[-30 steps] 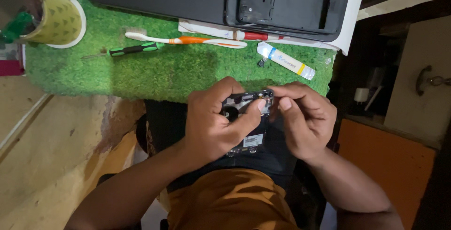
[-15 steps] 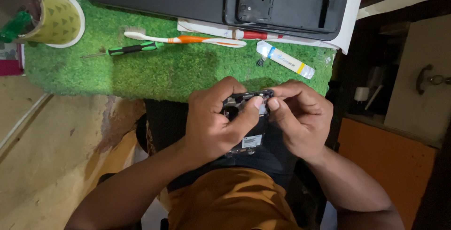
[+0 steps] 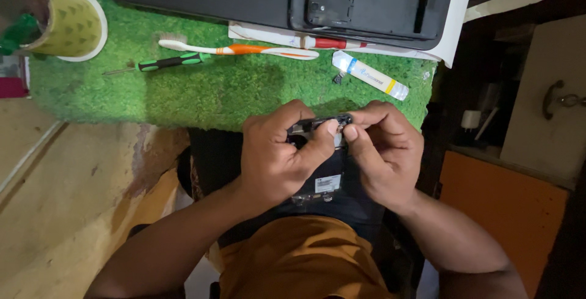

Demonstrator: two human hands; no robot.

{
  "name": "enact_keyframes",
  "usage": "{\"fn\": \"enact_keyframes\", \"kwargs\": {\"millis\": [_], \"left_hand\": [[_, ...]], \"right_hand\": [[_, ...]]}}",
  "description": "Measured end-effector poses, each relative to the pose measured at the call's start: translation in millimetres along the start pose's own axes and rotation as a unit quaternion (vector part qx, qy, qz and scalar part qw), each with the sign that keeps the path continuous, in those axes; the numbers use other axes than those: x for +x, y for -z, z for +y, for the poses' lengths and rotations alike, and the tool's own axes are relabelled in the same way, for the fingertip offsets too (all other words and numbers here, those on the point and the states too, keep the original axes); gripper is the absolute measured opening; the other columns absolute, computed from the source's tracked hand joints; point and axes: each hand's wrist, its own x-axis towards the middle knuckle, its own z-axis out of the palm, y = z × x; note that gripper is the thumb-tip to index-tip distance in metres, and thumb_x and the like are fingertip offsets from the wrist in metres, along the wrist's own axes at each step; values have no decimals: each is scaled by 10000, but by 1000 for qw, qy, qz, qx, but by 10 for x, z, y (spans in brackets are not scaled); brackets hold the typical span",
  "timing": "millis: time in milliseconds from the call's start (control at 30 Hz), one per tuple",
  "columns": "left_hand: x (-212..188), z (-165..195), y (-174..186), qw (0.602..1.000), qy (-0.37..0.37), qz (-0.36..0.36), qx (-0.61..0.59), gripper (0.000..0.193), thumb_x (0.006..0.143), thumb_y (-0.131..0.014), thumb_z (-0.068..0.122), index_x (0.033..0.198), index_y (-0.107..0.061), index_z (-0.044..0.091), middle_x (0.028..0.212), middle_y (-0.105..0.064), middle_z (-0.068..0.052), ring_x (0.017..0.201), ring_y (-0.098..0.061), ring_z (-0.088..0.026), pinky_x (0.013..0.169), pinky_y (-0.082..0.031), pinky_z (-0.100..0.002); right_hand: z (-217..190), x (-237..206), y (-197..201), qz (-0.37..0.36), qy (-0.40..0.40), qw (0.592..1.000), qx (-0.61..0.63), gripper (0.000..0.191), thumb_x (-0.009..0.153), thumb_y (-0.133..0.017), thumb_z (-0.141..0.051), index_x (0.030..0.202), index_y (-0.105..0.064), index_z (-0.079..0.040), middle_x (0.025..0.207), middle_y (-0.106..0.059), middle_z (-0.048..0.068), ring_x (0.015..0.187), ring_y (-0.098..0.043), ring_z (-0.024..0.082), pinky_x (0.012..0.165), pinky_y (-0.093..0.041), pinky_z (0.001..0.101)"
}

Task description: The person applies adhesive from a glue tube along the edges of an opened smartphone frame, then presses the back cover onto the frame and presses the seams to seal the phone shut. They hold the phone with one hand while applying glue with the other, then press around the cover edges.

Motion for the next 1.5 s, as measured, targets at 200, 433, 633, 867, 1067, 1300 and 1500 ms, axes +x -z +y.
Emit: {"fn": "enact_keyframes", "kwargs": {"millis": [200,433,633,867,1067,1300,1500], "left_hand": [[28,23,-1,999,29,-15,-18,207,961,-763,145,892,-610,26,657,-575,-49,571,-516,-74,517,-440,-278],[107,6,130,983,48,-126,-122,264,886,-678,5,1114,-547,25,808,-581,13,705,-531,-41,635,-451,-230],[128,-44,145,957,76,-163,-228,376,955,-609,-42,1320,-526,-6,882,-580,44,773,-544,-3,691,-463,-202],[118,-47,140,969,91,-131,-187,223,1030,-598,-6,1252,-594,-29,763,-516,66,668,-441,20,590,-384,-199],[138,-11,137,975,92,-124,-161,201,1014,-598,-9,1213,-615,-30,755,-567,46,651,-489,9,577,-414,-201],[100,-15,105,979,71,-88,-171,106,1058,-621,30,1143,-627,-32,808,-597,42,722,-533,12,634,-480,-189],[97,-37,90,987,64,-76,-127,157,1076,-589,64,1184,-654,-30,797,-611,44,660,-471,13,568,-404,-190]], "right_hand": [[-16,8,17,29,-42,999,15,79,1052,-633,32,1125,-618,5,989,-614,7,826,-563,44,725,-458,199],[-38,158,136,44,-51,998,6,43,1057,-637,6,1099,-627,7,939,-666,27,776,-573,57,693,-467,209],[-37,255,211,72,-32,994,71,42,1089,-634,-13,1124,-629,10,947,-665,44,752,-594,74,704,-490,231],[-81,286,236,54,-31,998,26,113,1103,-626,-51,1185,-635,26,960,-673,54,756,-603,84,714,-504,231],[-86,293,245,51,-22,998,32,139,1078,-648,-45,1194,-649,30,1000,-682,57,761,-615,74,721,-515,234],[-115,229,224,67,-5,997,-43,97,1067,-693,-6,1149,-650,21,964,-696,58,755,-622,54,647,-518,187],[-114,218,228,79,18,995,-63,93,1055,-686,-10,1134,-644,15,1005,-706,58,737,-629,58,614,-524,185]]}}
